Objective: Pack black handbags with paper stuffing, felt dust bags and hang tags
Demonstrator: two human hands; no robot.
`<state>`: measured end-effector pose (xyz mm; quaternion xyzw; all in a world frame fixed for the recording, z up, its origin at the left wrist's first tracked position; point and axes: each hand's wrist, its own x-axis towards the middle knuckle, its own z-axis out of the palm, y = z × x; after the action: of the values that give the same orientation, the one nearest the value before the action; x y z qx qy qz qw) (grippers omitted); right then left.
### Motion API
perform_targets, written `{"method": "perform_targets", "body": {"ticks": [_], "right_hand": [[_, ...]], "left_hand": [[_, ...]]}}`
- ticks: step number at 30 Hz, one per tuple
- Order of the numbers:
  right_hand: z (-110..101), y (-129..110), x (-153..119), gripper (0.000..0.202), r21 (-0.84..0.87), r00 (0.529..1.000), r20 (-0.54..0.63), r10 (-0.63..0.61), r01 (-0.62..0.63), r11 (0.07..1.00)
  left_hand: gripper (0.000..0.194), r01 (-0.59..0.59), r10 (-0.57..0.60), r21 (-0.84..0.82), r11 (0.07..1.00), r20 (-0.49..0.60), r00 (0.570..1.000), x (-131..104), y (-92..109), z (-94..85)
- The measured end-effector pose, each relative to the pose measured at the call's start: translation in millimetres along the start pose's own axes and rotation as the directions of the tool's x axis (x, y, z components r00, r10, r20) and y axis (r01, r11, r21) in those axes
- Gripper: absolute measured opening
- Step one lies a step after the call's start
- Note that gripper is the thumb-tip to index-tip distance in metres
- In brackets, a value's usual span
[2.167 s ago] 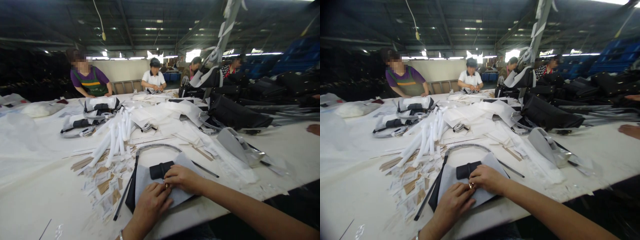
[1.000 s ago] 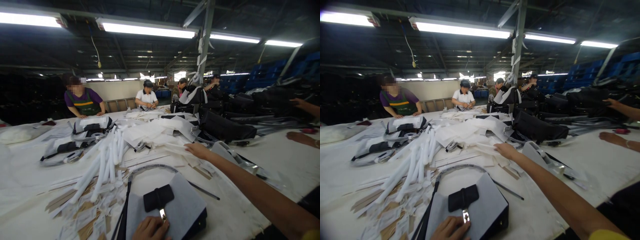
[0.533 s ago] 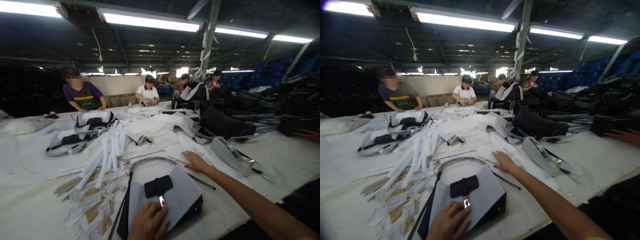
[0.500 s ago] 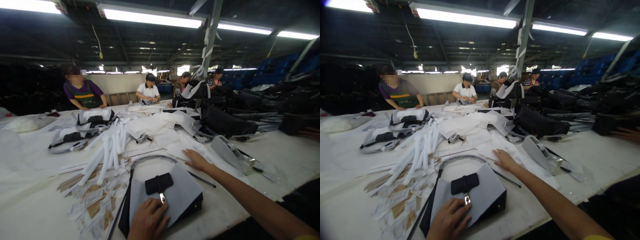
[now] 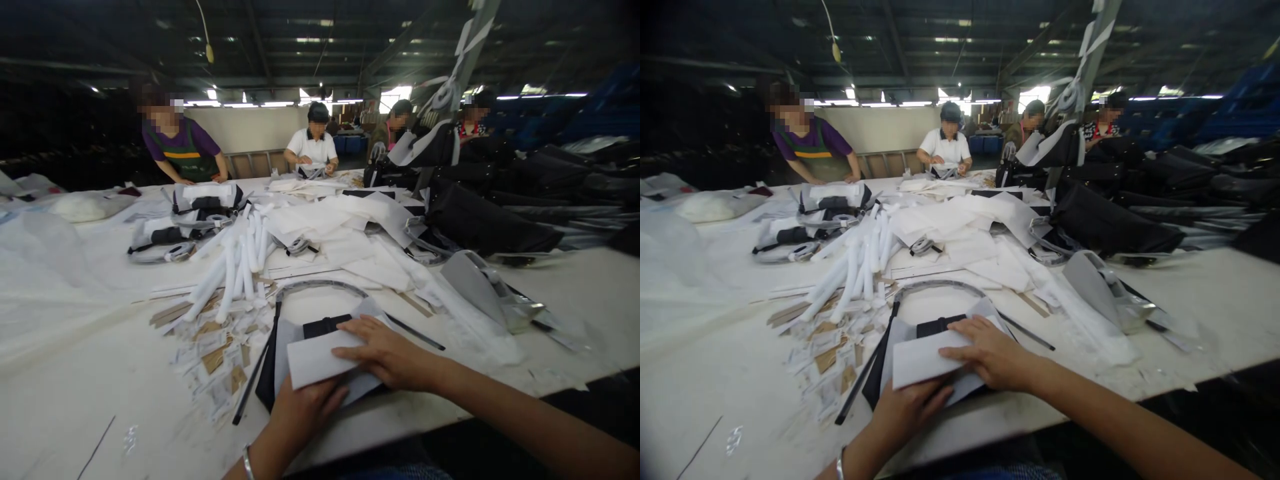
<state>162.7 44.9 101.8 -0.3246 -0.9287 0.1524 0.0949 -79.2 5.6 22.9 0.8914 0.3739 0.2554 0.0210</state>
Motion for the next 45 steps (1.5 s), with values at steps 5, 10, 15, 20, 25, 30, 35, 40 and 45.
{"method": "perform_targets", "body": {"ticks": [5,10,15,20,25,30,35,40,45], "right_hand": [[24.9,7.8,-11.8,0.066,-0.077,0.999,-0.001,0.042,-0.042,0.996],[26.5,-1.5,-10.0,0.077,-0.136,0.998,0.036,0.052,-0.046,0.99],[31.9,0.1,-12.7,0.072,-0.131,0.997,0.052,0.062,-0.054,0.99],[29.1,-0.4,-15.8,0.057,-0.078,0.999,0.031,0.036,-0.034,0.996],[31.3,-8.6,-14.5,0.05,-0.052,0.998,-0.003,0.066,-0.066,0.996],[19.0,-4.4,-10.2,0.033,0.138,0.992,0.013,0.128,-0.128,0.982],[-20.0,20.6,36.2,0.041,0.332,0.947,0.007,0.321,-0.305,0.893],[-14.3,18.7,148.2,0.031,0.323,0.974,-0.06,0.22,-0.19,0.927],[30.8,-11.8,278.9,0.043,0.233,0.969,-0.044,0.244,-0.228,0.945]], "left_hand": [[0.036,-0.026,0.027,0.048,0.998,-0.011,1.0,-1.3,-2.1,1.0],[0.028,-0.025,0.028,0.065,0.998,-0.048,0.998,-2.6,2.7,-0.7],[0.03,-0.01,0.013,0.038,0.999,-0.065,0.998,-11.9,10.8,-6.0],[0.023,-0.099,0.089,-0.045,0.994,-0.186,0.979,-15.9,25.3,-29.2],[0.033,-0.091,0.084,-0.037,0.995,-0.163,0.983,4.4,37.2,-42.0],[0.077,-0.077,0.055,0.202,0.976,0.113,0.992,6.8,24.8,-14.8],[0.076,-0.078,0.057,0.274,0.959,0.084,0.995,-7.0,16.6,5.6],[0.069,-0.091,0.136,0.334,0.938,-0.113,0.984,-9.5,8.6,25.7],[0.041,0.075,0.179,0.394,0.916,-0.57,0.802,0.2,6.2,68.3]]}}
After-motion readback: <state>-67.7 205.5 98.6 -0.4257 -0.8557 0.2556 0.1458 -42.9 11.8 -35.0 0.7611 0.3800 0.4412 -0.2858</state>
